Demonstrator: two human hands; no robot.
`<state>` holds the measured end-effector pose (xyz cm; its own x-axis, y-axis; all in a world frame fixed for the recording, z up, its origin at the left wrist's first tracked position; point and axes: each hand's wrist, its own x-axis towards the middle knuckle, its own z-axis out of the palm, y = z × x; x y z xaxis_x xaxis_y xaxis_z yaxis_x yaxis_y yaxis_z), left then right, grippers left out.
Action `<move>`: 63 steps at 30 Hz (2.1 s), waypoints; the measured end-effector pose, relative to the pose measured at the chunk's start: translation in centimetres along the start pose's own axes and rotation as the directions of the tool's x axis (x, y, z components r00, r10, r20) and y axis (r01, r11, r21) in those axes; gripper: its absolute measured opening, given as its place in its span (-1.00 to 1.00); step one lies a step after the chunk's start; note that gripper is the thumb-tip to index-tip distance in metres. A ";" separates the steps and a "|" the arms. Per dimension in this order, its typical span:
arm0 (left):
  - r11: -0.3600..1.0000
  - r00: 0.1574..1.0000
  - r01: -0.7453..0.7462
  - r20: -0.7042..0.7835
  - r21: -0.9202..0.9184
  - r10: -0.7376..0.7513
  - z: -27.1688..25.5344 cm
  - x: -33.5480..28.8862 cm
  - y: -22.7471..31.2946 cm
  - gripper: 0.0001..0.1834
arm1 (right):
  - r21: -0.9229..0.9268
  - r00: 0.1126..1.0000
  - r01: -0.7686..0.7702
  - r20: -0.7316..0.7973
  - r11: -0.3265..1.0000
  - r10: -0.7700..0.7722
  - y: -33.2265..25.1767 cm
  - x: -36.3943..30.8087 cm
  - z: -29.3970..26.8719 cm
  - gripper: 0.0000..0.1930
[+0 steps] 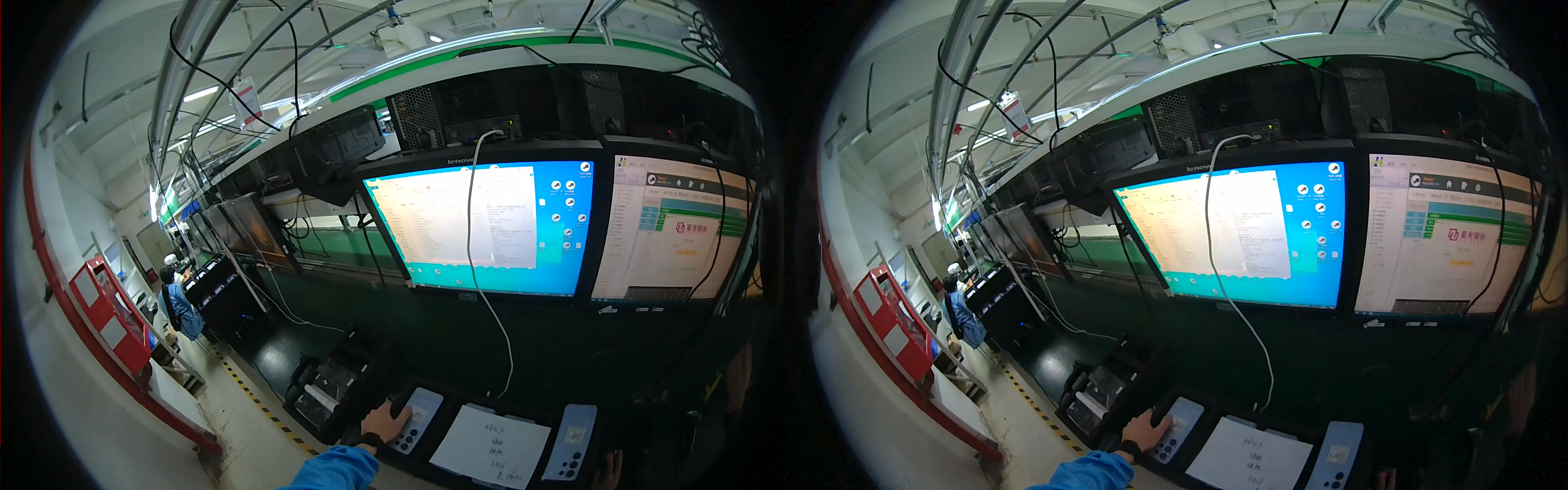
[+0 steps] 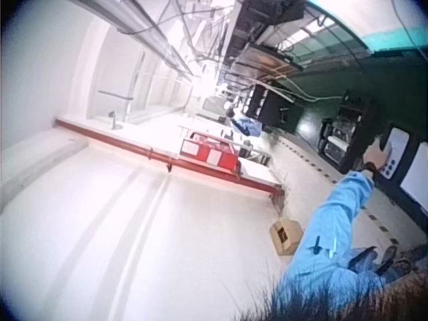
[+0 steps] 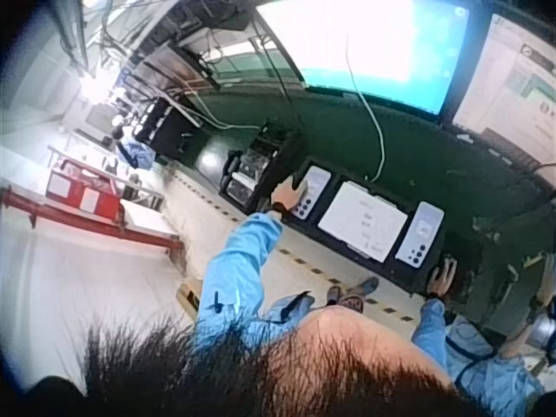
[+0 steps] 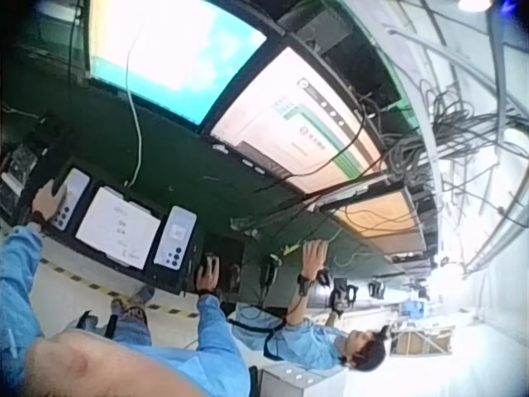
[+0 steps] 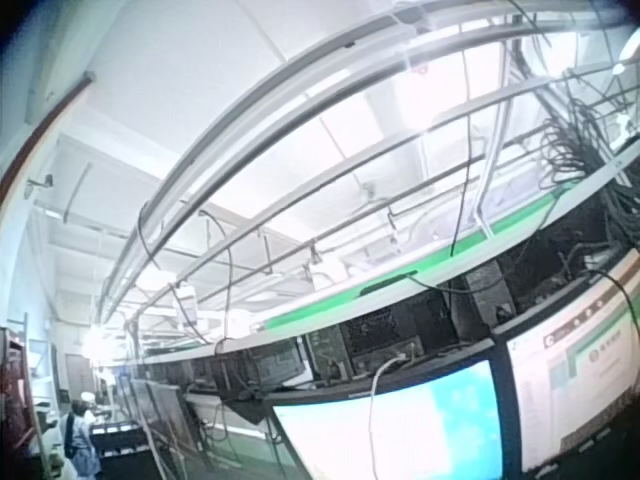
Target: Scanning barcodes on mobile phones and interacting with a desktop computer system.
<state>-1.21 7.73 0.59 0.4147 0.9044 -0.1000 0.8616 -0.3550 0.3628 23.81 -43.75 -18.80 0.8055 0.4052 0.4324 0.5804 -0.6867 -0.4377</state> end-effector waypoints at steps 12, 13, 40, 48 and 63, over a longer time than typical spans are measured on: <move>0.999 0.999 -0.023 -0.023 0.024 0.024 0.3 0.1 0.1 -0.21 | 0.012 0.997 -0.078 -0.002 0.997 0.078 -0.3 -0.3 0.0 -0.38; 1.000 1.000 -0.016 -0.026 0.017 0.016 0.1 0.2 0.2 -0.21 | 0.029 0.997 -0.072 -0.006 0.997 0.073 0.0 -0.1 0.3 -0.36; 1.000 0.997 0.019 0.069 -0.002 -0.019 -1.3 -0.3 1.3 -0.14 | 0.040 0.999 -0.039 -0.008 0.998 0.040 0.7 -0.4 0.8 -0.42; 1.000 0.999 0.009 0.047 0.016 -0.010 -1.0 -0.3 1.1 -0.12 | 0.016 0.999 -0.037 0.030 0.999 0.037 1.0 -0.5 0.8 -0.43; 1.000 1.000 -0.005 0.031 0.000 0.005 -1.0 -0.3 1.1 -0.13 | -0.007 0.997 0.038 0.061 0.999 -0.037 1.2 -0.7 1.0 -0.44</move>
<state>-0.66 7.27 2.02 0.4276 0.8950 -0.1270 0.8597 -0.3592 0.3631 24.01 -44.24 -20.40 0.7890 0.4667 0.3996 0.6097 -0.6751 -0.4154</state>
